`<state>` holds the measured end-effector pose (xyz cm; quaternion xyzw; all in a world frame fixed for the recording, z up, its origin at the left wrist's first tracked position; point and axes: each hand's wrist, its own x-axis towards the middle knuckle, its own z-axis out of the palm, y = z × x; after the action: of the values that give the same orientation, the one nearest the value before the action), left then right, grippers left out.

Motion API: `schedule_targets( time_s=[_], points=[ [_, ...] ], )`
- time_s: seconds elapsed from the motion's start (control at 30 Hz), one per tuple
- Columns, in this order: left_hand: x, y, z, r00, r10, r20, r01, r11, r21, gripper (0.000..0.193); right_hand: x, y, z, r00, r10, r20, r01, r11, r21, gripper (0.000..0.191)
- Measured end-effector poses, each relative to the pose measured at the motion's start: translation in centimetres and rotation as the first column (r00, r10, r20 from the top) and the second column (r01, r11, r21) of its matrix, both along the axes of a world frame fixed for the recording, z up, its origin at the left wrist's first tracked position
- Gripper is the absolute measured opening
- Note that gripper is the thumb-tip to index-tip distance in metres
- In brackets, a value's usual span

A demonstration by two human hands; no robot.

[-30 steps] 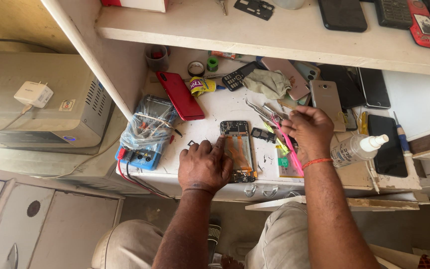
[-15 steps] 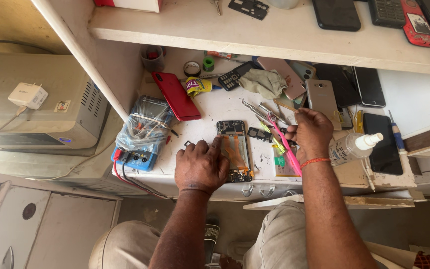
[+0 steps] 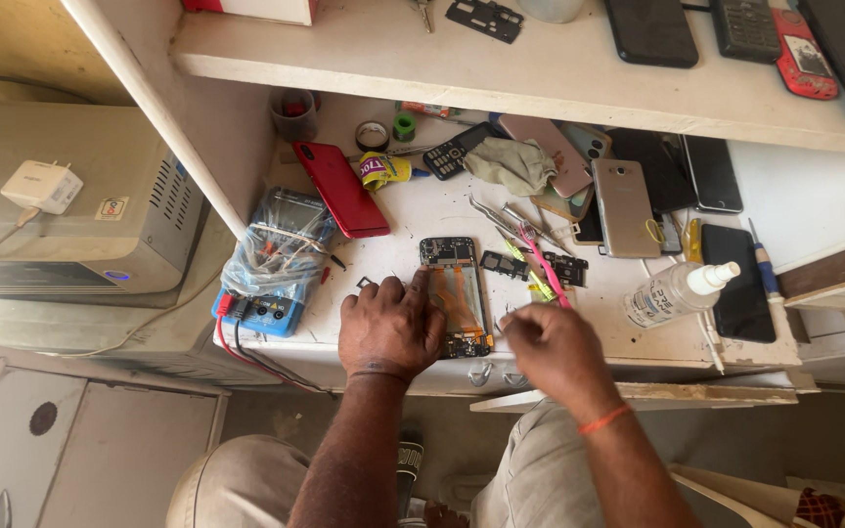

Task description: The person repairs a disassembled smartphone at a cluttered workbench. They manipulate small internal components by hand, use a pink pry tool to work around the phone's frame, reposition the phone body, then hold and press the screen assembly onto the phone, working on its edges.

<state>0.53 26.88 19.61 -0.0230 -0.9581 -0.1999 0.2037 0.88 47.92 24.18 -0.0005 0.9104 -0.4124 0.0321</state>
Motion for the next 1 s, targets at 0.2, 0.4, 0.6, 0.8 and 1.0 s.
schedule_targets(
  time_s=[0.2, 0.4, 0.6, 0.8, 1.0],
  points=[
    [-0.1, 0.1, -0.1, 1.000, 0.005, 0.002, -0.005, 1.000, -0.003, 0.050, 1.7, -2.0, 2.1, 0.998, 0.032, 0.047, -0.040, 0.985, 0.169, 0.027],
    [0.0, 0.2, -0.3, 1.000, 0.000, -0.008, 0.000, 1.000, 0.006, 0.051, 5.6, -3.2, 7.2, 0.699, 0.237, -0.674, -0.500, 0.836, -0.225, 0.029],
    [-0.1, 0.3, -0.6, 1.000, 0.003, -0.025, -0.003, 1.000, -0.001, 0.049, 7.6, -2.8, 8.6, 0.293, 0.206, -0.934, -0.780, 0.617, -0.109, 0.032],
    [-0.1, 0.3, -0.7, 0.999, -0.008, -0.053, 0.008, 1.000, -0.001, 0.049, 7.2, -3.4, 7.9, 0.194, 0.195, -0.961, -0.816, 0.577, -0.048, 0.036],
    [-0.3, 0.1, -0.5, 1.000, -0.005, -0.030, 0.003, 0.999, -0.045, 0.052, 6.3, -3.9, 6.3, 0.221, 0.218, -0.951, -0.809, 0.586, -0.054, 0.041]
  ],
)
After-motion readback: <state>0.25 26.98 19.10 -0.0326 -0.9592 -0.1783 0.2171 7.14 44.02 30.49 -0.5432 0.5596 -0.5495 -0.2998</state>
